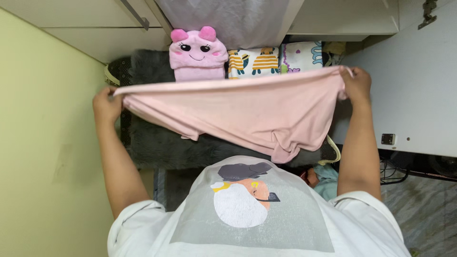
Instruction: The person folds a pink plush blanket with a cartoon face and then a pink patterned blanket on a dark grey surface. The person smooths and aligns the edges before folding each item into a compact rectangle and placing it with other folded items.
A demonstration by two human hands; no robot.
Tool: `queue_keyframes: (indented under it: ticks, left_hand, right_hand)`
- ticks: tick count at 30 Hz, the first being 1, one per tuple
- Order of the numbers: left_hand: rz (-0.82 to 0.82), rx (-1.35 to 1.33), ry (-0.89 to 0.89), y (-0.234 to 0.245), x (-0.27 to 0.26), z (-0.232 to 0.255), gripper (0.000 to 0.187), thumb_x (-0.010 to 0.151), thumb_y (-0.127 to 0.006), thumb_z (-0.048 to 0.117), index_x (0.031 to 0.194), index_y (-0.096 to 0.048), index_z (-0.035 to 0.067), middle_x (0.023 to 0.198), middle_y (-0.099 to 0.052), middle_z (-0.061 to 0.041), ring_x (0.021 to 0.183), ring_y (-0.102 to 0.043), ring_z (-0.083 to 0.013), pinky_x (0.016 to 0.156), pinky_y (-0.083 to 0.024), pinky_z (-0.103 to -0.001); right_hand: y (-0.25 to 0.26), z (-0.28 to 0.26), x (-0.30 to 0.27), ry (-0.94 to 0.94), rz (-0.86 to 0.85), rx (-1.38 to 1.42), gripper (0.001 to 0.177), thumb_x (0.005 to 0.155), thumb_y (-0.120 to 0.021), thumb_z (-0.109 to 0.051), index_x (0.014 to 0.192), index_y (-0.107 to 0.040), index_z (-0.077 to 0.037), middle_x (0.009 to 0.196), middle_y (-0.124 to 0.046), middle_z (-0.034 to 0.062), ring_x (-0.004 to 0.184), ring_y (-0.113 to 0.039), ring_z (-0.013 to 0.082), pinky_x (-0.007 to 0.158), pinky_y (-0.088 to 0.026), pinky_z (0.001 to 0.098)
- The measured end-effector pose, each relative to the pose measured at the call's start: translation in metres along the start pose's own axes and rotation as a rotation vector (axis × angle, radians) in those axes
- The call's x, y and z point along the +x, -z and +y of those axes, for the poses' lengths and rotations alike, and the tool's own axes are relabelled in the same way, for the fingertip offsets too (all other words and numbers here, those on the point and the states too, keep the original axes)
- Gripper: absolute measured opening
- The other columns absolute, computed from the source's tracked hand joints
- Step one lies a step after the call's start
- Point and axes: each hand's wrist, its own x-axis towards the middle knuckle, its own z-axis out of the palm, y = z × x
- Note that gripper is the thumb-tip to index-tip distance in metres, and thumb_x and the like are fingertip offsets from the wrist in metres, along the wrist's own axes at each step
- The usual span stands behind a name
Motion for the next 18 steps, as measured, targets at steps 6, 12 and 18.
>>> queue_keyframes:
  ticks: [6, 12, 18]
  left_hand:
    - [0.15, -0.328, 0.17, -0.029, 0.048, 0.024, 0.029, 0.097, -0.07, 0.019, 0.121, -0.063, 0.005, 0.116, -0.074, -0.013, 0.103, -0.078, -0.0249, 0.091, -0.062, -0.041]
    - [0.123, -0.235, -0.269, -0.062, 0.017, 0.035, 0.082, 0.087, -0.086, 0.016, 0.153, -0.041, -0.001, 0.159, -0.033, -0.032, 0.145, -0.039, -0.0403, 0.113, -0.045, -0.046]
    - [-0.023, -0.038, -0.159, -0.117, -0.091, 0.047, 0.068, 0.087, -0.084, 0.029, 0.14, -0.055, -0.002, 0.151, -0.05, -0.027, 0.143, -0.045, -0.0424, 0.12, -0.035, -0.049]
  right_hand:
    - [-0.033, -0.018, 0.051, 0.019, 0.093, 0.329, 0.033, 0.108, -0.071, -0.025, 0.127, -0.062, 0.001, 0.117, -0.069, 0.0174, 0.092, -0.07, 0.0189, 0.073, -0.057, 0.0356]
    - [-0.08, -0.002, 0.038, 0.083, -0.087, 0.116, 0.082, 0.09, -0.075, -0.022, 0.157, -0.031, -0.006, 0.147, -0.05, 0.0203, 0.132, -0.056, 0.0293, 0.104, -0.049, 0.0411]
    - [-0.114, 0.027, -0.07, 0.208, -0.183, -0.379, 0.089, 0.094, -0.076, -0.038, 0.161, -0.029, -0.003, 0.166, -0.027, 0.0271, 0.151, -0.023, 0.0441, 0.12, -0.023, 0.0594]
